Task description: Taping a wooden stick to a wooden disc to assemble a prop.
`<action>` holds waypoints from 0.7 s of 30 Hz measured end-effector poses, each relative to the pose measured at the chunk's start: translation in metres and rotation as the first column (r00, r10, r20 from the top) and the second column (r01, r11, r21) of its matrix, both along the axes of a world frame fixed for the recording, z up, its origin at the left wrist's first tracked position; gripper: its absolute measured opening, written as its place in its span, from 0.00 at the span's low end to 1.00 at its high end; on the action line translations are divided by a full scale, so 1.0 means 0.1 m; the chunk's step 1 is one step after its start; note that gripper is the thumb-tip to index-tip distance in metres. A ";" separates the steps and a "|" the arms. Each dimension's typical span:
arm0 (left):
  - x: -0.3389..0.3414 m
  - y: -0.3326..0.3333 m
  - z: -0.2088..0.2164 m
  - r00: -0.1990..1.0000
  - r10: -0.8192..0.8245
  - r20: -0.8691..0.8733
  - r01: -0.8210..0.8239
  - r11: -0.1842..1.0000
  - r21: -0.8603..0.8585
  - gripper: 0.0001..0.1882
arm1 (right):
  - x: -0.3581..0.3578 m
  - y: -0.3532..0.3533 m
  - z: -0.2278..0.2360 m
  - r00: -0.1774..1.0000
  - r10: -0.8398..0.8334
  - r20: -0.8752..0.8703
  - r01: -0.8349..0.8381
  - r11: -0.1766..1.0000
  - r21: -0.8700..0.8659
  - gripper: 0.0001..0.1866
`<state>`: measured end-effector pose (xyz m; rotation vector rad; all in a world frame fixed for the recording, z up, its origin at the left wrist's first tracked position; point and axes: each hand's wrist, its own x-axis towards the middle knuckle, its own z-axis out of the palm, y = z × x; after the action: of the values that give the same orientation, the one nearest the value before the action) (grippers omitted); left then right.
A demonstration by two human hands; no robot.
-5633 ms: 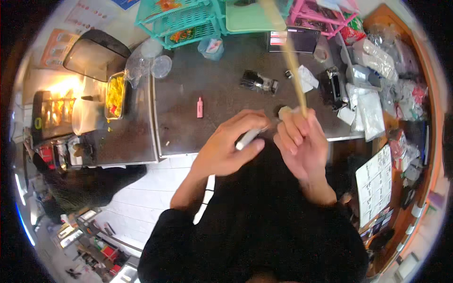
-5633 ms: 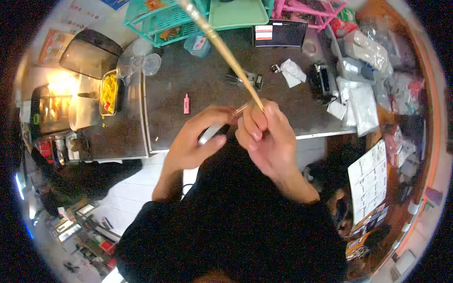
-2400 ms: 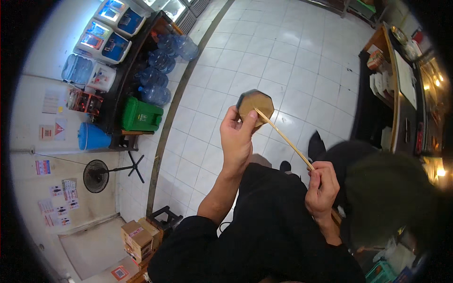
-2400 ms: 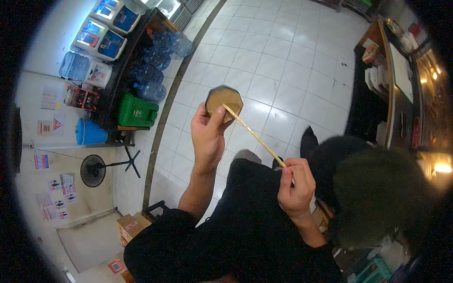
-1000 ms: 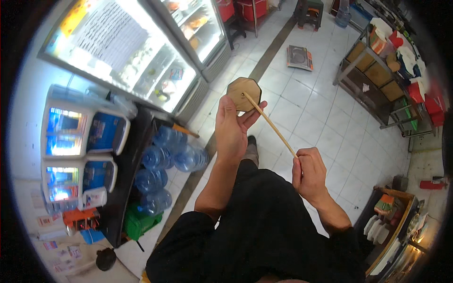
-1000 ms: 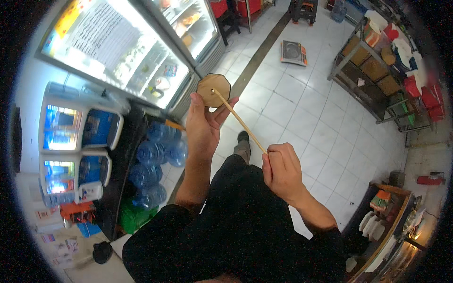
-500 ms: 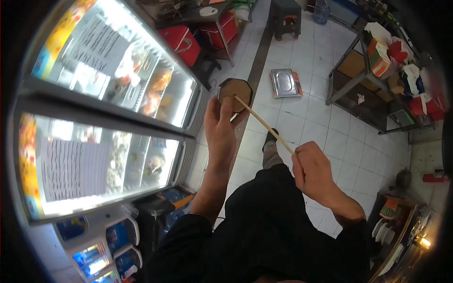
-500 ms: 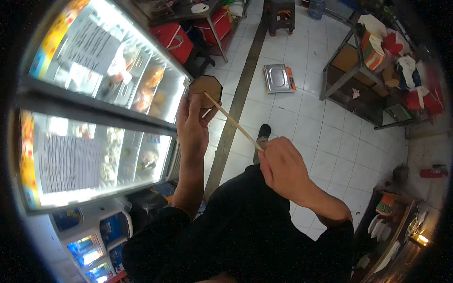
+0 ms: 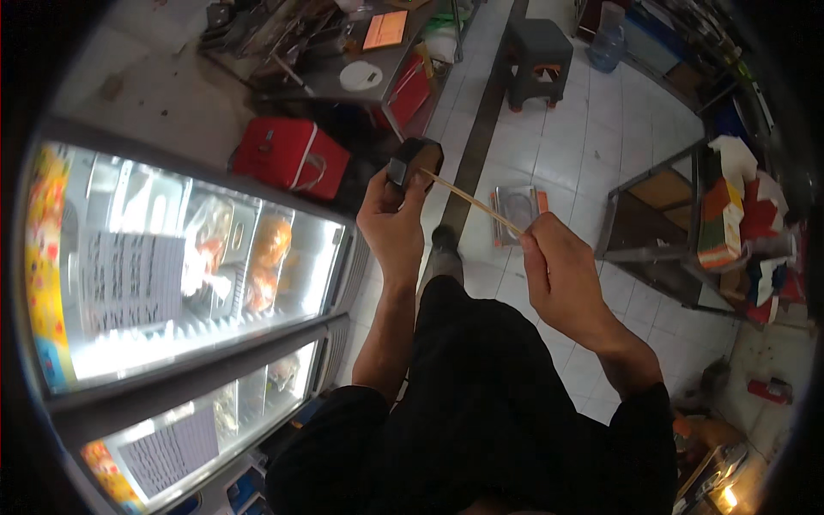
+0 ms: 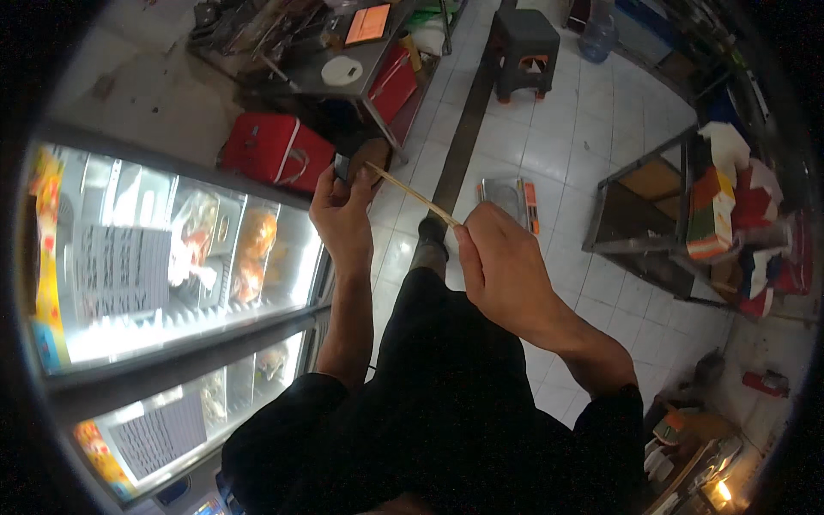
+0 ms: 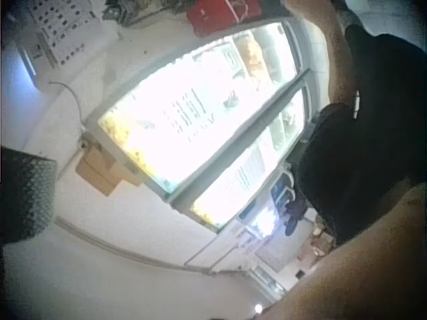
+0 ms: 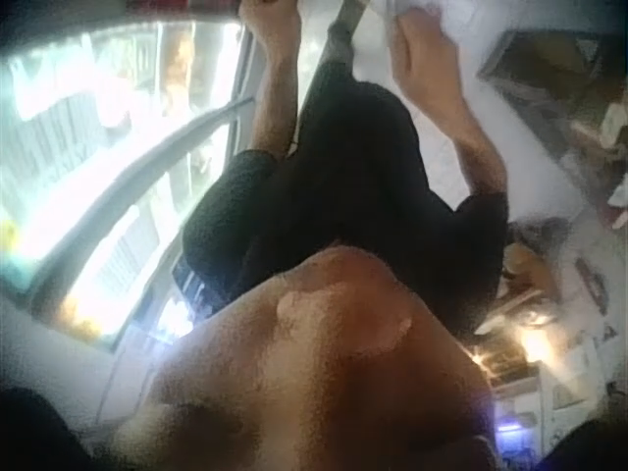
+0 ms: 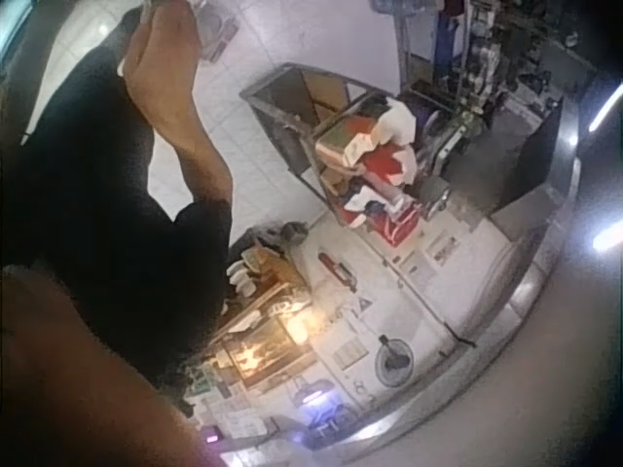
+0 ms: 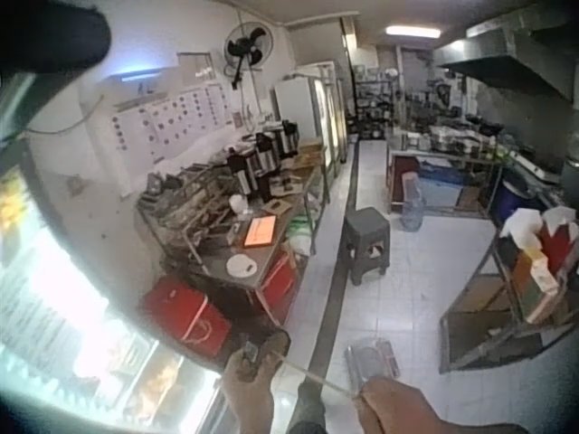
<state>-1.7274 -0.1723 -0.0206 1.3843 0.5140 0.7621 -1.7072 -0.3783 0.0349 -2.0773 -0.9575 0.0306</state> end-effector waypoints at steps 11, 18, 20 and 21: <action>3.22 1.28 -0.11 0.991 -0.108 -0.080 0.119 0.983 0.143 0.11 | 3.13 1.53 -0.34 0.988 -0.150 -0.038 0.153 0.984 0.096 0.07; 5.08 1.70 -0.27 0.992 -0.094 -0.085 0.109 0.974 0.197 0.11 | 4.99 2.01 -0.52 0.836 -0.144 -0.530 0.247 0.961 0.128 0.09; 5.64 1.78 -0.37 0.997 -0.060 -0.043 0.069 0.963 0.260 0.13 | 5.61 2.07 -0.60 0.819 -0.090 -0.567 0.191 0.974 0.120 0.10; 5.94 1.80 -0.42 0.999 -0.040 -0.037 0.048 0.965 0.259 0.13 | 5.98 2.07 -0.63 0.882 -0.130 -0.453 0.147 0.989 0.002 0.09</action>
<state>-1.1338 0.0072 -0.0625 1.6478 0.4162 0.7933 -1.1093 -0.1713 -0.0281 -1.9739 -0.5176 0.4038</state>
